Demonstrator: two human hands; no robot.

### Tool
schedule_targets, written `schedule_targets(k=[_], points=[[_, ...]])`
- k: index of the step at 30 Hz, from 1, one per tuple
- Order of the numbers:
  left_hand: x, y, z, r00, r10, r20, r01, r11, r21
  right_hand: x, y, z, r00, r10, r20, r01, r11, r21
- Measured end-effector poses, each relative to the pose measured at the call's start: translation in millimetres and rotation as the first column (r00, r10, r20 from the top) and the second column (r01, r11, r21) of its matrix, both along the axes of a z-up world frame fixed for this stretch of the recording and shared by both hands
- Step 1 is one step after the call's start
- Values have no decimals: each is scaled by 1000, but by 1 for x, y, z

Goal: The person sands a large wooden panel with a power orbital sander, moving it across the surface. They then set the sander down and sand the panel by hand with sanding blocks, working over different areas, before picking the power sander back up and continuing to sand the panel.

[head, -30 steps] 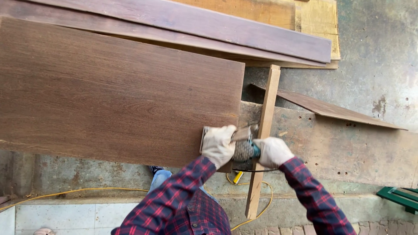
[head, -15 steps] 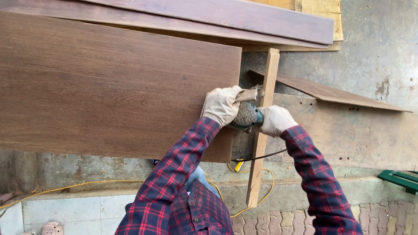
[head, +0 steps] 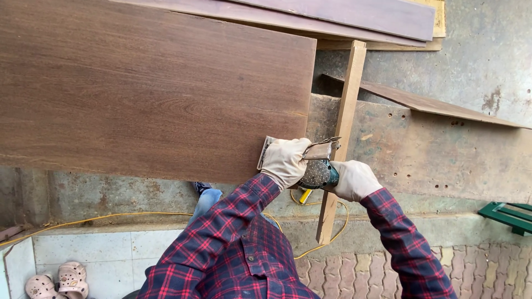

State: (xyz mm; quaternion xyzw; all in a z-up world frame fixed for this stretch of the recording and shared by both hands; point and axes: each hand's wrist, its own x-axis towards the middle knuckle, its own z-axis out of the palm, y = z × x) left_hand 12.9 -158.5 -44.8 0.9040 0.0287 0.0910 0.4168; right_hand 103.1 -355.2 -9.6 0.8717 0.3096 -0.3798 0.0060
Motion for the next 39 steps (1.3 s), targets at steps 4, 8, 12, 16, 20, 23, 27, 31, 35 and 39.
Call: schedule_targets(k=[4,8,12,16,20,23,27,31,35,39], points=[[-13,2,2,1000,-13,-12,13,1000,-11,-14,-2,-2,1000,1,5,-1,1000,-1],[-23,4,3,1000,-2,25,2,1000,-27,-24,1,-2,1000,13,19,-13,1000,-4],[-31,9,7,1000,4,1,-4,999,-33,-26,7,-1,1000,16,11,-16,1000,12],[-41,30,12,999,42,13,-42,999,-34,-27,35,7,997,73,16,-73,997,7],[-50,59,4,989,127,-78,-123,991,59,-28,76,10,993,114,-25,-115,993,-16],[-56,94,14,979,204,26,-205,973,101,-27,114,11,987,145,-62,-147,989,-26],[-56,132,17,970,243,14,-243,965,99,-25,155,19,982,171,-86,-178,981,-83],[-48,138,24,958,285,23,-285,944,166,-21,160,21,972,231,-40,-233,971,-57],[-31,102,18,972,228,64,-233,969,78,-10,120,16,992,101,-71,-102,995,-7],[2,46,13,980,196,28,-197,979,51,13,58,9,997,74,-20,-73,997,8]])
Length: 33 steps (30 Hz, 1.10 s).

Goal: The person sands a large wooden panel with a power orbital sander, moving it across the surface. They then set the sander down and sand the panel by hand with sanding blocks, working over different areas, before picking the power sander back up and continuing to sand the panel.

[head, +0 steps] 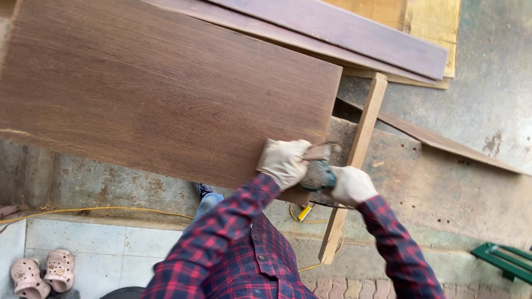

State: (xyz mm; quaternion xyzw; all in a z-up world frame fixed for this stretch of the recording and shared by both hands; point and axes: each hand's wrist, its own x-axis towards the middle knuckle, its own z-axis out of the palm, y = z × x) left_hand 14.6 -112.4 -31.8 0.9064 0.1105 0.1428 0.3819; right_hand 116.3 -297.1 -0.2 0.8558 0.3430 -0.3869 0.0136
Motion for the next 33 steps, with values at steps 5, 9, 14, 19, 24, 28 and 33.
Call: schedule_targets(k=[5,9,14,19,24,28,33], points=[[46,-48,-18,993,-97,71,102,993,-66,38,-52,-25,993,-76,86,89,985,-148],[59,-36,-30,992,-123,-13,122,992,-33,45,-31,-18,986,-143,81,158,962,-222],[43,22,-14,1000,-22,-2,22,1000,18,40,30,-1,999,-4,52,8,997,-71],[26,100,-16,994,71,-78,-65,995,72,28,114,10,1000,15,-8,-15,997,-79],[22,150,-13,987,157,-24,-152,980,129,17,167,40,999,-24,-37,21,996,-85],[38,129,-20,988,151,-18,-147,979,139,33,141,20,998,-36,-49,32,996,-81],[73,60,-23,991,69,-114,-56,992,114,63,67,0,1000,-6,-26,5,999,-53]])
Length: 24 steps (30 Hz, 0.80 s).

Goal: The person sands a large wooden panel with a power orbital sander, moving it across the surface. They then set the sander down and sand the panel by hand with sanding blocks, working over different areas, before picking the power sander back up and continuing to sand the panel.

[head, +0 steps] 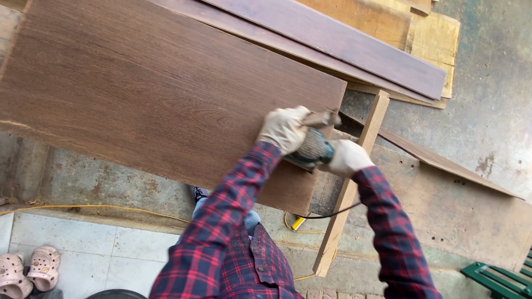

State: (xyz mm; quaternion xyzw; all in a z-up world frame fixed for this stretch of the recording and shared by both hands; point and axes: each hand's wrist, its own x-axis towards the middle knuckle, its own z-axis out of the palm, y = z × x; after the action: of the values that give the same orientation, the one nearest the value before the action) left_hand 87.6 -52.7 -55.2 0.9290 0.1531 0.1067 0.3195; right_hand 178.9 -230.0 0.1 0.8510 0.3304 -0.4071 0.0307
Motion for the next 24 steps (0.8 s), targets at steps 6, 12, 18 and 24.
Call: schedule_targets(k=[6,12,18,24], points=[[29,-73,-1,995,-67,70,73,994,-81,27,-73,-23,994,-109,27,111,988,-109],[34,-59,-5,994,-110,11,110,984,-142,26,-58,-20,965,-255,56,261,935,-240],[14,21,-15,997,-55,-46,51,994,-94,10,29,-3,993,-121,14,122,988,-99],[-33,101,2,991,120,-61,-120,993,5,-20,111,5,999,-32,-4,32,999,-34]])
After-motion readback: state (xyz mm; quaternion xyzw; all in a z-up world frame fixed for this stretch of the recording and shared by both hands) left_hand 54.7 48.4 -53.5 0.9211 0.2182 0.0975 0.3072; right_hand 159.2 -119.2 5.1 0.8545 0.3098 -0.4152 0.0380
